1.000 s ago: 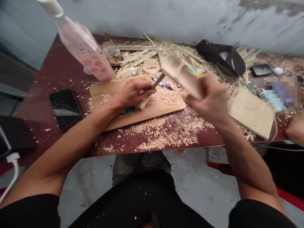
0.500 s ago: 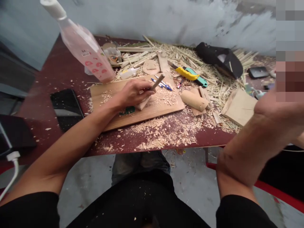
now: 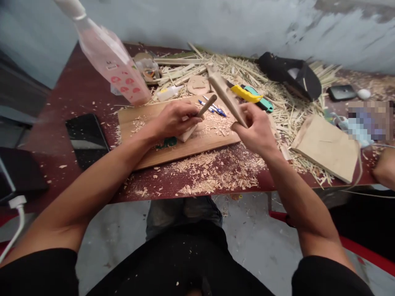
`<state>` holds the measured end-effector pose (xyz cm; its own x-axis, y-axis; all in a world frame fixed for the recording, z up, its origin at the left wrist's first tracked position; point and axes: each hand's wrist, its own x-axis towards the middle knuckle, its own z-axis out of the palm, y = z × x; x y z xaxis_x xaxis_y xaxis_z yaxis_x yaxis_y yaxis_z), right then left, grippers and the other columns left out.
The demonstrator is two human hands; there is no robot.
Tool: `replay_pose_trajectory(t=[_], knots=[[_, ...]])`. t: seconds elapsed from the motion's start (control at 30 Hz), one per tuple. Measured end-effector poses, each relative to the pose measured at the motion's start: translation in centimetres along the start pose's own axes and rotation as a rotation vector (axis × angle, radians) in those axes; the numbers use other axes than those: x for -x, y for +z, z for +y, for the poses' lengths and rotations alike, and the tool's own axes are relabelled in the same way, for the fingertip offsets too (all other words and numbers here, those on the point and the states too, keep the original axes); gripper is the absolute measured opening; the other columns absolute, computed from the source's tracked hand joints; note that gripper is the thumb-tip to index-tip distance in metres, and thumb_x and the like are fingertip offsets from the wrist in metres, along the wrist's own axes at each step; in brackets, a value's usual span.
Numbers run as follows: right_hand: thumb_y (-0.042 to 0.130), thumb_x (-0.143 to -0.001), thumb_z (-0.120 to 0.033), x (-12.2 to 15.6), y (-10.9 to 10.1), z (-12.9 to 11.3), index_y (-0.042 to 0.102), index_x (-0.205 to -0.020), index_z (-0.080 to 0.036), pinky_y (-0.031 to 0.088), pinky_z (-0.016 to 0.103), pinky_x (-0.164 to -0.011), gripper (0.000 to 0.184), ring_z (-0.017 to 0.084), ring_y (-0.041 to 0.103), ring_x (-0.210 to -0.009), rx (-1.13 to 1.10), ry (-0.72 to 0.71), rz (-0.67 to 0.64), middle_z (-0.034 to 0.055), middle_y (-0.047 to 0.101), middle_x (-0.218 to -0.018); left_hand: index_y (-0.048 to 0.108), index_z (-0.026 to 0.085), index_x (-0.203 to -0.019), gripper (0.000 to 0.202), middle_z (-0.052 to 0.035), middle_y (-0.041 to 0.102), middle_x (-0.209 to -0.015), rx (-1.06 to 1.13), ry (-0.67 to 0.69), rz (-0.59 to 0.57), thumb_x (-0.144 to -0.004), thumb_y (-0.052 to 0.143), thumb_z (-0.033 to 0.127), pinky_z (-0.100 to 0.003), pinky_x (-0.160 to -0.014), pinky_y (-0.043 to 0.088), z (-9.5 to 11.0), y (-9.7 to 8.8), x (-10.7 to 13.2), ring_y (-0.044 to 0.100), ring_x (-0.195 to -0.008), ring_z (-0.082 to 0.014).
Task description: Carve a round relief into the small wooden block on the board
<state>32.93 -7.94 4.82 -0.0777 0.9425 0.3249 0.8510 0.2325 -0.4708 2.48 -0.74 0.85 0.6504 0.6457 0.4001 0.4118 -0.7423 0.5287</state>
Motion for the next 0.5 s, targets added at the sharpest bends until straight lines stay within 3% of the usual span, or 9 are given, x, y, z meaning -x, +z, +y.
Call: replay_pose_trajectory(t=[0.1,0.2,0.27,0.3,0.37,0.4,0.47,0.5], knots=[[0.075,-0.091,-0.044,-0.8,-2.0,1.6,0.066,-0.123,-0.025,0.056,0.043,-0.067,0.039,0.020,0.060,-0.074,0.020,0.205,0.137,0.0097,0.072,-0.101,0.084,0.021,-0.103,0.026,-0.0077,0.080,-0.095,-0.002,-0.001,0.002,-0.110,0.064,0.035,-0.036,-0.083,0.053,0.0,0.2,-0.1,0.070,-0.089,-0.0210],[0.091,-0.088,-0.055,-1.2,-4.2,2.8,0.070,-0.137,-0.019,0.062,0.055,-0.087,0.065,0.031,0.069,-0.100,0.187,0.318,0.004,0.0190,0.076,-0.112,0.086,0.022,-0.112,0.025,-0.0066,0.083,-0.101,0.047,-0.022,-0.013,-0.110,0.065,0.037,-0.035,-0.089,0.056,0.1,-0.8,0.0,0.074,-0.094,-0.0204],[0.092,-0.088,-0.068,-1.3,-5.7,1.9,0.067,-0.153,-0.012,0.060,0.068,-0.106,0.089,0.043,0.067,-0.130,0.285,0.170,-0.050,0.0282,0.074,-0.133,0.085,0.020,-0.126,0.033,-0.0090,0.086,-0.114,0.085,-0.030,-0.039,-0.110,0.067,0.042,-0.037,-0.096,0.059,0.0,-2.2,0.5,0.077,-0.103,-0.0221],[0.085,-0.093,-0.074,-1.5,-6.3,0.7,0.064,-0.159,-0.009,0.057,0.071,-0.114,0.094,0.045,0.064,-0.138,0.314,0.054,-0.015,0.0303,0.072,-0.140,0.083,0.018,-0.135,0.042,-0.0116,0.086,-0.124,0.091,-0.030,-0.053,-0.108,0.069,0.048,-0.039,-0.102,0.060,-0.2,-2.9,0.9,0.078,-0.112,-0.0246],[0.063,-0.109,-0.077,-2.5,-7.4,-2.8,0.061,-0.163,-0.011,0.055,0.069,-0.124,0.086,0.040,0.065,-0.143,0.360,-0.197,0.057,0.0276,0.071,-0.145,0.075,0.014,-0.153,0.070,-0.0180,0.080,-0.145,0.062,-0.027,-0.119,-0.104,0.074,0.064,-0.046,-0.118,0.058,-0.7,-4.1,1.9,0.074,-0.133,-0.0319],[0.062,-0.110,-0.079,-3.3,-7.6,-4.9,0.064,-0.161,-0.016,0.052,0.067,-0.131,0.081,0.038,0.065,-0.145,0.402,-0.316,0.011,0.0243,0.072,-0.146,0.070,0.014,-0.159,0.083,-0.0193,0.076,-0.152,0.040,-0.041,-0.154,-0.100,0.076,0.072,-0.049,-0.124,0.056,-1.1,-4.4,2.5,0.070,-0.140,-0.0351],[0.064,-0.113,-0.075,-5.4,-7.2,-9.2,0.073,-0.145,-0.031,0.052,0.068,-0.130,0.055,0.037,0.064,-0.149,0.521,-0.482,-0.242,0.0162,0.075,-0.143,0.066,0.020,-0.161,0.096,-0.0177,0.071,-0.158,0.004,-0.068,-0.199,-0.091,0.080,0.083,-0.053,-0.130,0.051,-1.8,-4.3,3.5,0.064,-0.147,-0.0383],[0.066,-0.116,-0.067,-6.6,-6.5,-10.9,0.076,-0.133,-0.028,0.054,0.069,-0.126,0.044,0.036,0.066,-0.148,0.595,-0.518,-0.430,0.0121,0.077,-0.136,0.066,0.022,-0.160,0.096,-0.0164,0.069,-0.158,-0.012,-0.072,-0.208,-0.089,0.082,0.084,-0.054,-0.133,0.049,-2.2,-3.9,3.9,0.060,-0.149,-0.0386]])
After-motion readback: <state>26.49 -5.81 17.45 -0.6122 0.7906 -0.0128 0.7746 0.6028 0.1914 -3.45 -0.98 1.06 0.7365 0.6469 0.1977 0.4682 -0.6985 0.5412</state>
